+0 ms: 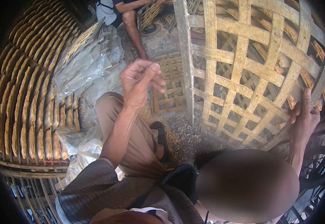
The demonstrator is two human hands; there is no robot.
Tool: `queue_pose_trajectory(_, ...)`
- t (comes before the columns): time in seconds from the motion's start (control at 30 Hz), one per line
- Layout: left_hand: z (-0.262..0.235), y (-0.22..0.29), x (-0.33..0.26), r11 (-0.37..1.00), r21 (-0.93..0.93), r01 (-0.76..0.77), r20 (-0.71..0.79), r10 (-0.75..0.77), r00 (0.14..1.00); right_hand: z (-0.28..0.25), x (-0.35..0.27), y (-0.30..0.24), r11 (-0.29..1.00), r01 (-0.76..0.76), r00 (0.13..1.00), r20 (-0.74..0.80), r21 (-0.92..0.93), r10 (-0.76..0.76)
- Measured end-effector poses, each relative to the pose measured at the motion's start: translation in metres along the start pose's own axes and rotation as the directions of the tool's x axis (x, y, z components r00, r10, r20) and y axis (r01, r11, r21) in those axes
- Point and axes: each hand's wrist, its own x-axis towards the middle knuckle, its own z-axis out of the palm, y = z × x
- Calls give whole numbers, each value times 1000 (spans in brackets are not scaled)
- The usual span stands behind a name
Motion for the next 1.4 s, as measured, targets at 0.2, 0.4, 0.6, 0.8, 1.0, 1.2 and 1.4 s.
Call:
queue_pose_trajectory(0.2,-2,-1,-1,1000,15,24,8,-24,1000,0,2,7,1000,9,1000,-4,4,-9)
queue_pose_trajectory(0.4,4,4,-1,998,51,41,1,-41,999,-6,3,12,1000,19,1000,18,-1,-19)
queue_pose_trajectory(0.6,1,0,-1,997,71,36,1,-36,999,-6,4,13,1000,29,1000,12,-1,-29)
queue_pose_trajectory(0.8,3,4,-2,997,49,51,2,-51,999,-8,5,16,1000,22,1000,6,14,-22)
queue_pose_trajectory(1.0,6,4,-2,997,61,39,-14,-39,999,-9,5,14,1000,22,1000,16,15,-22)
queue_pose_trajectory(1.2,-5,0,-1,996,55,71,26,-72,997,-6,3,12,1000,23,1000,11,-20,-22)
queue_pose_trajectory(1.4,10,7,-2,998,-10,66,0,-66,998,-5,2,11,1000,8,1000,5,-17,-8)
